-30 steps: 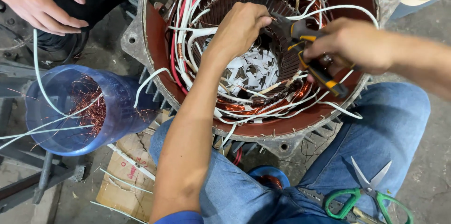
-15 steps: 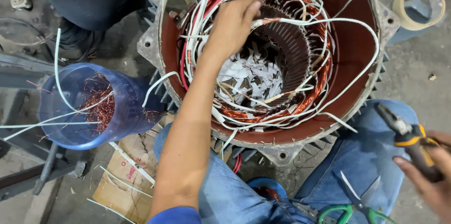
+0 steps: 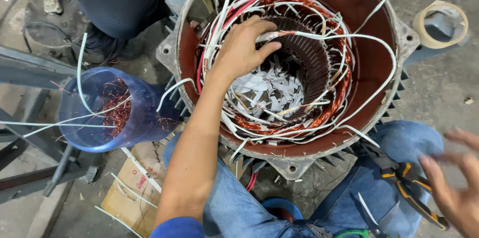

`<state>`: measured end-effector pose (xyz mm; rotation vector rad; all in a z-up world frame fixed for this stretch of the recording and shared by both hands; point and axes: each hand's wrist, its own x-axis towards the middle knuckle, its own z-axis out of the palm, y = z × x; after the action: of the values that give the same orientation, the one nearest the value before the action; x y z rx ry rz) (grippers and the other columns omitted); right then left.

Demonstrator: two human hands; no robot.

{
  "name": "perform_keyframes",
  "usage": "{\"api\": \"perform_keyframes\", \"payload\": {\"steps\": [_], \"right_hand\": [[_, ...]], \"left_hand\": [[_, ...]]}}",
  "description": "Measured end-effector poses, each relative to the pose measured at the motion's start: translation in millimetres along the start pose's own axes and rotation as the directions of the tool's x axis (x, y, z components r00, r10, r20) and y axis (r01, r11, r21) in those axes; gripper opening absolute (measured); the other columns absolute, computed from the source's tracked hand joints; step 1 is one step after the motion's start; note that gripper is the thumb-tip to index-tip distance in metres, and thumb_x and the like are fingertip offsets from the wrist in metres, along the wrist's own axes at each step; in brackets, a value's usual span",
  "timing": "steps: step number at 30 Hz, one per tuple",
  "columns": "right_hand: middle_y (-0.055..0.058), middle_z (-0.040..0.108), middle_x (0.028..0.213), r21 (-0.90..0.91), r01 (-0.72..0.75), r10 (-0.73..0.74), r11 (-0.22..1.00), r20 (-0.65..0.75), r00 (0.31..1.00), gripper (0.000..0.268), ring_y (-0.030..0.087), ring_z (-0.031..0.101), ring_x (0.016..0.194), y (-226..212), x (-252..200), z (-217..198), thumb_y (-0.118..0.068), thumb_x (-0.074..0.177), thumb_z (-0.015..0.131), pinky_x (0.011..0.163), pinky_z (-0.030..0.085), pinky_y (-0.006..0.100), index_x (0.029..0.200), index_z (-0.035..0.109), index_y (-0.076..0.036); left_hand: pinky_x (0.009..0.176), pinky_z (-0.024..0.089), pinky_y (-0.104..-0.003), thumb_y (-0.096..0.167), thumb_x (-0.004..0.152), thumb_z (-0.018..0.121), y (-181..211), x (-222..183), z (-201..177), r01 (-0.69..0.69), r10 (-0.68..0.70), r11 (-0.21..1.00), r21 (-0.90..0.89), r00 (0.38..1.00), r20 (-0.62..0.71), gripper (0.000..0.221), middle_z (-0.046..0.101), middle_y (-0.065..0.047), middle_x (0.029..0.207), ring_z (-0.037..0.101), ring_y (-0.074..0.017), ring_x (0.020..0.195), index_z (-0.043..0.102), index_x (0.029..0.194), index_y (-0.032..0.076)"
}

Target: Organizing and connecting copper windings inside an electric motor stator using pliers

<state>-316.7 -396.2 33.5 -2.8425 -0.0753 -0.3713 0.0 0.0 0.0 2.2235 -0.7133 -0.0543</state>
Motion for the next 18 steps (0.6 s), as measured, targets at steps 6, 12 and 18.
{"api": "perform_keyframes", "payload": {"steps": [6, 12, 18], "right_hand": [[0.019, 0.071, 0.13, 0.158, 0.376, -0.396, 0.913, 0.124, 0.91, 0.034, 0.036, 0.071, 0.118, -116, 208, 34, -0.025, 0.107, 0.071, 0.093, 0.059, 0.048, 0.128, 0.071, 0.002], [0.023, 0.071, 0.129, 0.241, 0.562, -0.608, 0.792, 0.219, 0.763, 0.038, 0.04, 0.072, 0.111, -114, 294, 142, -0.019, 0.106, 0.072, 0.098, 0.06, 0.052, 0.137, 0.07, 0.004], [0.017, 0.074, 0.096, 0.311, 0.527, -0.588, 0.791, 0.145, 0.796, 0.024, 0.03, 0.073, 0.075, -108, 285, 146, 0.006, 0.108, 0.061, 0.076, 0.062, 0.043, 0.122, 0.08, 0.003]], "left_hand": [[0.1, 0.061, -0.045, 0.018, 0.104, 0.077, -5, 5, 30, -0.03, 0.043, 0.977, 0.211, 0.998, -0.056, 0.03, 0.07, -0.008, 0.115, 0.073, -0.0246, 0.103, 0.075, 0.131, 0.004], [0.1, 0.056, -0.049, 0.021, 0.106, 0.069, -16, 6, 35, -0.072, 0.077, 0.979, 0.193, 0.997, -0.017, 0.033, 0.076, -0.011, 0.114, 0.071, -0.027, 0.103, 0.07, 0.133, 0.002], [0.086, 0.053, -0.035, 0.021, 0.109, 0.064, -28, 9, 41, -0.197, 0.198, 0.956, 0.217, 0.98, 0.019, 0.022, 0.072, -0.009, 0.095, 0.071, -0.0239, 0.096, 0.077, 0.118, 0.005]]}}
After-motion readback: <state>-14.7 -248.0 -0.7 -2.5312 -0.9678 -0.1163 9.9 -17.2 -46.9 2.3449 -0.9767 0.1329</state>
